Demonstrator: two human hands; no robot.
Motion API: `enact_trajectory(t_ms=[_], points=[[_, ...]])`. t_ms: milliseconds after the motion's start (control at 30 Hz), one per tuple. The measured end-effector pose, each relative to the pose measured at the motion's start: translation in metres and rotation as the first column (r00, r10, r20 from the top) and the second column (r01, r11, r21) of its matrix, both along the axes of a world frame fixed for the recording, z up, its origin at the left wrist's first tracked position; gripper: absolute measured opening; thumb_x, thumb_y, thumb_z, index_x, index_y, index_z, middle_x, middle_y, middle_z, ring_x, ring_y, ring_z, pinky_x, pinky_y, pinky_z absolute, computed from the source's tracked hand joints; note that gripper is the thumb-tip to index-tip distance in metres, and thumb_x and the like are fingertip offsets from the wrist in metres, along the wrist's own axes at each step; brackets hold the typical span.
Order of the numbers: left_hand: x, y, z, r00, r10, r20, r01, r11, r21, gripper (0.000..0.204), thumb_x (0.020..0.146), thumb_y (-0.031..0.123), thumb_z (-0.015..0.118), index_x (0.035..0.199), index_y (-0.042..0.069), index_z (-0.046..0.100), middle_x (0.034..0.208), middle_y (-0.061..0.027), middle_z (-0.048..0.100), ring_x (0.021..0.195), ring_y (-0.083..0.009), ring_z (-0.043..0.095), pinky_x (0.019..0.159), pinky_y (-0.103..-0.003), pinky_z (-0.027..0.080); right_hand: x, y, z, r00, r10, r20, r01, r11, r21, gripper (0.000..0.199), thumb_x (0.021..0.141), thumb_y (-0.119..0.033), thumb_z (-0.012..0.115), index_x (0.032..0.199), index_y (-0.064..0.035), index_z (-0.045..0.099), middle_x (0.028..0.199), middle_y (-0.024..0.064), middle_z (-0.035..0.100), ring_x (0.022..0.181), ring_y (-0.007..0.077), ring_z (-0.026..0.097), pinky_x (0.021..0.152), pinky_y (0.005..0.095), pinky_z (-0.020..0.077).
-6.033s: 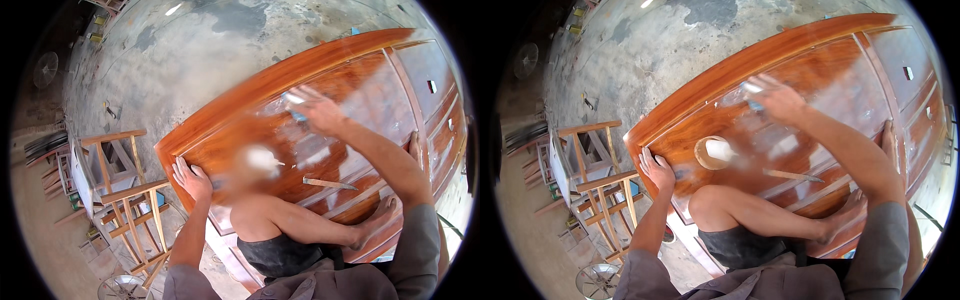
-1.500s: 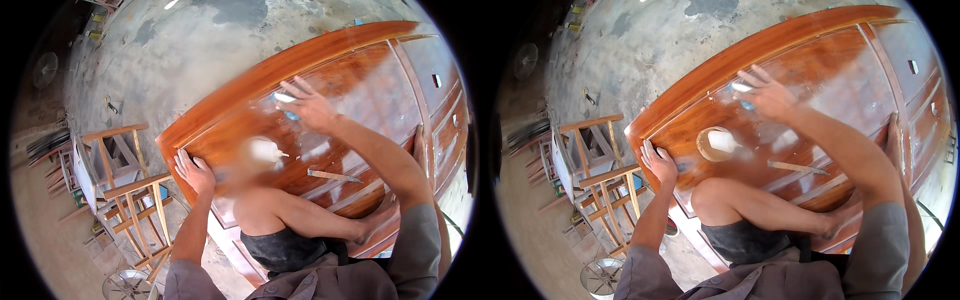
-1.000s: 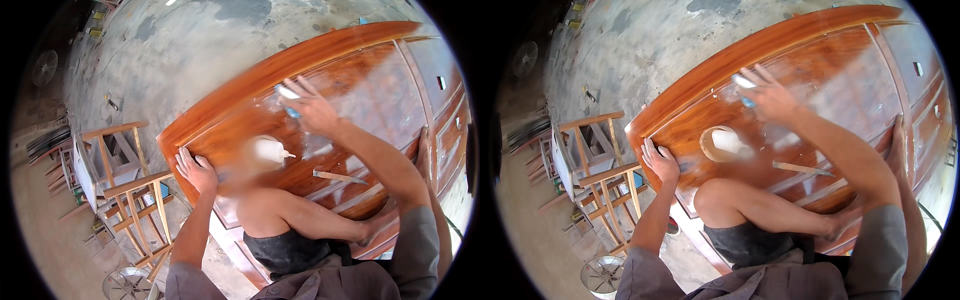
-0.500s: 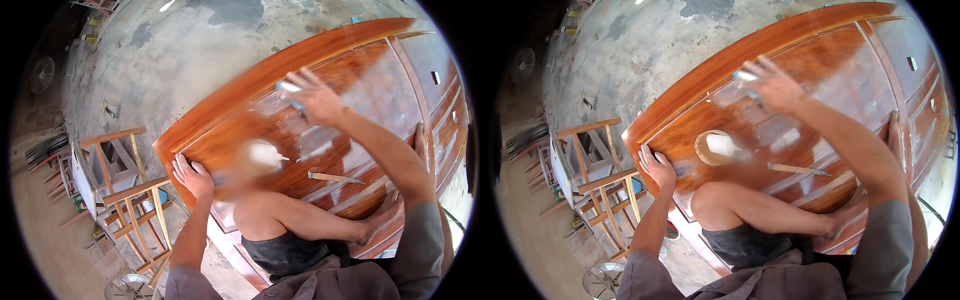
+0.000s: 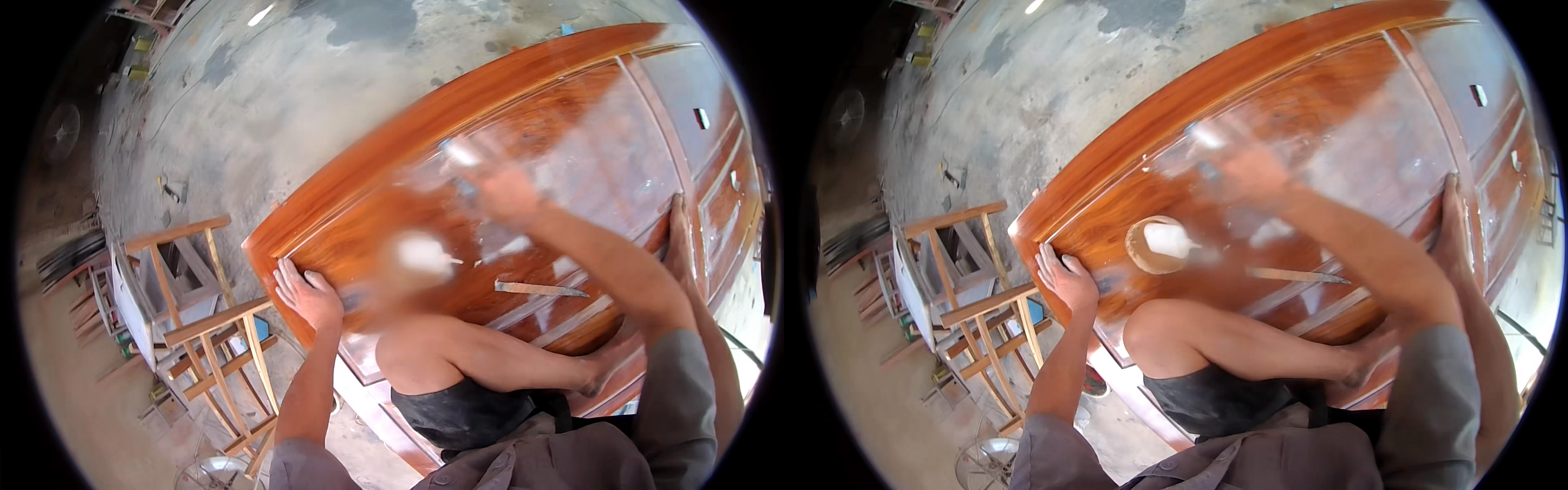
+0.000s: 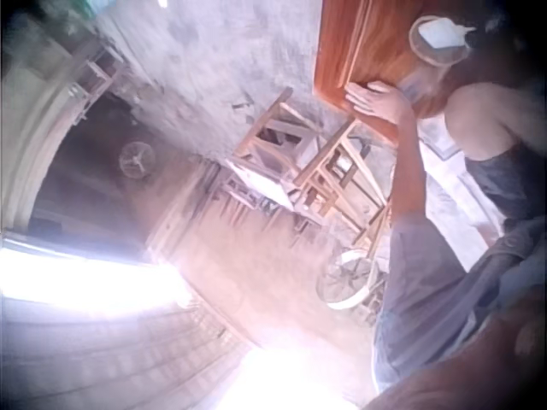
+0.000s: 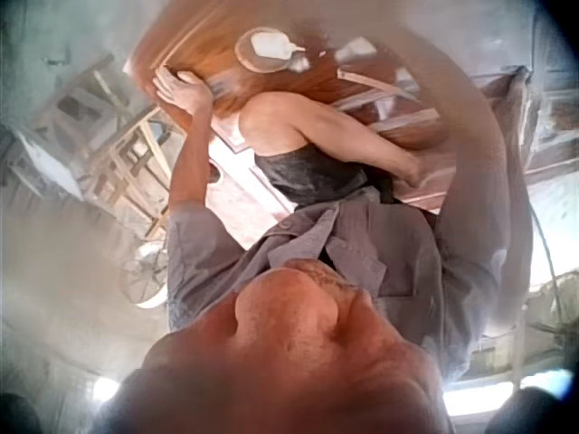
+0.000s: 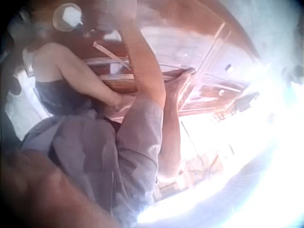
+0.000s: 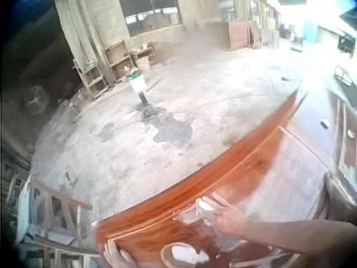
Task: The person applies a white substance to a large wooden furniture piece using a small wooden stick and a cloth. They spread the substance into the grooves and wipe the surface repeatedly.
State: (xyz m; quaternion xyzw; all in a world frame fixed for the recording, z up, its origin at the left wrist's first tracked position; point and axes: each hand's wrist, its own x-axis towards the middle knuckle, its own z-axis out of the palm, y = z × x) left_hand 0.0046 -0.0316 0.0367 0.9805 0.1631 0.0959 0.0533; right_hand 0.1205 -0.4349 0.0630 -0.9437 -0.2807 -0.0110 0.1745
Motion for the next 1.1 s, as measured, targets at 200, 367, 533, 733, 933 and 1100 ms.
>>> enact_trajectory(t_ms=[200, 367, 533, 733, 933, 1100], points=[[0.001, 0.003, 0.002, 0.999, 0.030, -0.013, -0.030, 0.999, -0.023, 0.057, 0.105, 0.020, 0.044, 0.159, 0.001, 0.036, 0.166, -0.0180, 0.037, 0.157, -0.0369, 0.026, 0.129, -0.050, 0.013, 0.032, -0.080, 0.006, 0.989, -0.099, 0.110, 0.114, 0.984, -0.138, 0.043, 0.090, -0.022, 0.066, 0.132, -0.0132, 0.069, 0.140, 0.0159, 0.066, 0.143, 0.0320, 0.050, 0.128, 0.0489, 0.0237], [0.009, -0.006, 0.003, 0.999, 0.028, -0.031, -0.029, 0.999, -0.025, 0.056, 0.105, 0.020, 0.043, 0.158, 0.001, 0.037, 0.167, -0.0172, 0.036, 0.157, -0.0368, 0.025, 0.129, -0.050, 0.013, 0.003, -0.009, -0.001, 0.978, -0.195, 0.074, 0.206, 0.962, -0.182, 0.044, 0.094, -0.030, 0.064, 0.134, -0.0129, 0.068, 0.147, 0.0125, 0.062, 0.148, 0.0286, 0.044, 0.129, 0.0515, 0.0210], [0.000, 0.005, 0.002, 1.000, 0.011, 0.019, -0.011, 0.999, -0.032, 0.056, 0.105, 0.020, 0.043, 0.158, 0.001, 0.039, 0.167, -0.0166, 0.037, 0.157, -0.0363, 0.027, 0.129, -0.051, 0.014, 0.030, -0.058, 0.014, 0.989, -0.105, 0.108, 0.131, 0.952, -0.278, 0.049, 0.092, -0.023, 0.065, 0.140, -0.0162, 0.064, 0.147, 0.0090, 0.062, 0.149, 0.0255, 0.043, 0.129, 0.0545, 0.0164], [0.006, -0.007, -0.002, 1.000, 0.013, -0.019, -0.013, 1.000, -0.009, 0.055, 0.105, 0.019, 0.044, 0.157, 0.002, 0.040, 0.165, -0.0160, 0.039, 0.156, -0.0365, 0.029, 0.128, -0.051, 0.017, 0.004, -0.017, -0.002, 0.977, -0.201, 0.076, 0.205, 0.977, -0.056, 0.046, 0.092, -0.016, 0.063, 0.137, -0.0064, 0.064, 0.133, 0.0150, 0.069, 0.143, 0.0324, 0.050, 0.129, 0.0530, 0.0206], [0.002, 0.006, -0.005, 1.000, 0.001, 0.011, -0.001, 1.000, -0.005, 0.055, 0.105, 0.020, 0.045, 0.156, 0.002, 0.042, 0.164, -0.0168, 0.041, 0.155, -0.0370, 0.030, 0.128, -0.051, 0.017, -0.037, -0.050, 0.038, 0.936, -0.351, 0.033, 0.324, 0.893, 0.311, 0.032, 0.091, -0.012, 0.066, 0.121, -0.0050, 0.071, 0.119, 0.0175, 0.073, 0.129, 0.0377, 0.060, 0.117, 0.0489, 0.0396], [0.014, 0.038, 0.004, 0.984, -0.161, 0.077, 0.165, 0.985, -0.055, 0.054, 0.107, 0.028, 0.049, 0.150, -0.003, 0.050, 0.141, -0.0280, 0.059, 0.120, -0.0383, 0.064, 0.108, -0.047, 0.047, -0.152, -0.069, 0.071, 0.935, -0.323, -0.146, 0.353, 0.803, 0.481, 0.025, 0.087, -0.001, 0.068, 0.111, -0.0053, 0.071, 0.089, 0.0179, 0.070, 0.087, 0.0391, 0.069, 0.079, 0.0452, 0.0579]])
